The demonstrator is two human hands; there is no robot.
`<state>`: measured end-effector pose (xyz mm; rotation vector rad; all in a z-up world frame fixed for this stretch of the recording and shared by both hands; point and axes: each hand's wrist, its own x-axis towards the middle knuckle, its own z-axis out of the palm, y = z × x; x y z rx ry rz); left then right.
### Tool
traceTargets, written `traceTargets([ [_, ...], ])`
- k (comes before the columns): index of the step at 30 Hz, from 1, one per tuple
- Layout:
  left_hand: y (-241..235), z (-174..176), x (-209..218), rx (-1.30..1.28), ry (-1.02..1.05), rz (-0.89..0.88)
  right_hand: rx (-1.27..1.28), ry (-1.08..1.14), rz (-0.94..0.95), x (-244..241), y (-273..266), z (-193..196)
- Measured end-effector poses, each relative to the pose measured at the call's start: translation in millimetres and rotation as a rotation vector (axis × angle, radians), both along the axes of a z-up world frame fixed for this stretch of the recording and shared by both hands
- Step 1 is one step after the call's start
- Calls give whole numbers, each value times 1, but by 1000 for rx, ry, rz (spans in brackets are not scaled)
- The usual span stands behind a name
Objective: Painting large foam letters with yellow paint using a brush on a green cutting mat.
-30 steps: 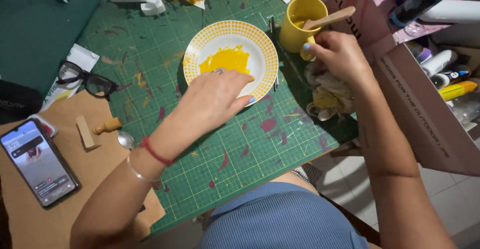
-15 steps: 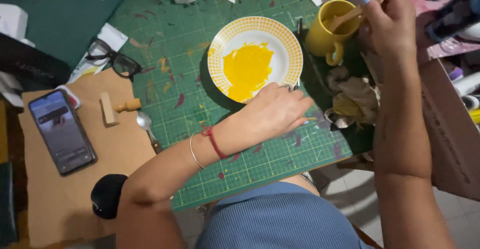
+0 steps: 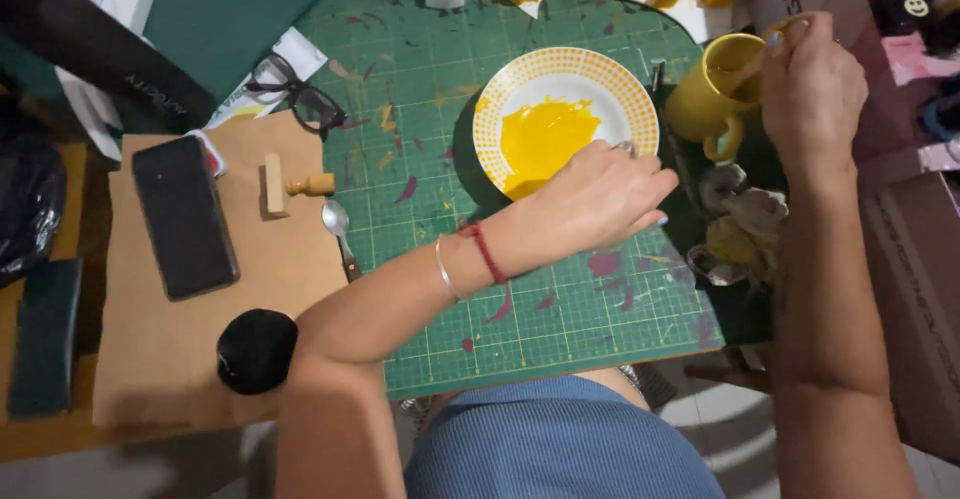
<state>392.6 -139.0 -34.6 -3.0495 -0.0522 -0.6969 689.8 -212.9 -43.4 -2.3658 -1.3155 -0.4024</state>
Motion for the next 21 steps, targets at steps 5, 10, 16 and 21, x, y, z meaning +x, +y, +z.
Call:
traceTargets([
  [5, 10, 2, 14, 59, -119, 26, 85, -124, 46, -8, 2, -2],
  [10, 22, -5, 42, 95, -67, 119, 388, -57, 200, 0, -14, 1],
  [16, 35, -8, 80, 45, 138, 213, 401, -5, 208, -3, -15, -5],
  [21, 33, -12, 97, 47, 146, 253, 181, -103, 88, 8, -7, -21],
])
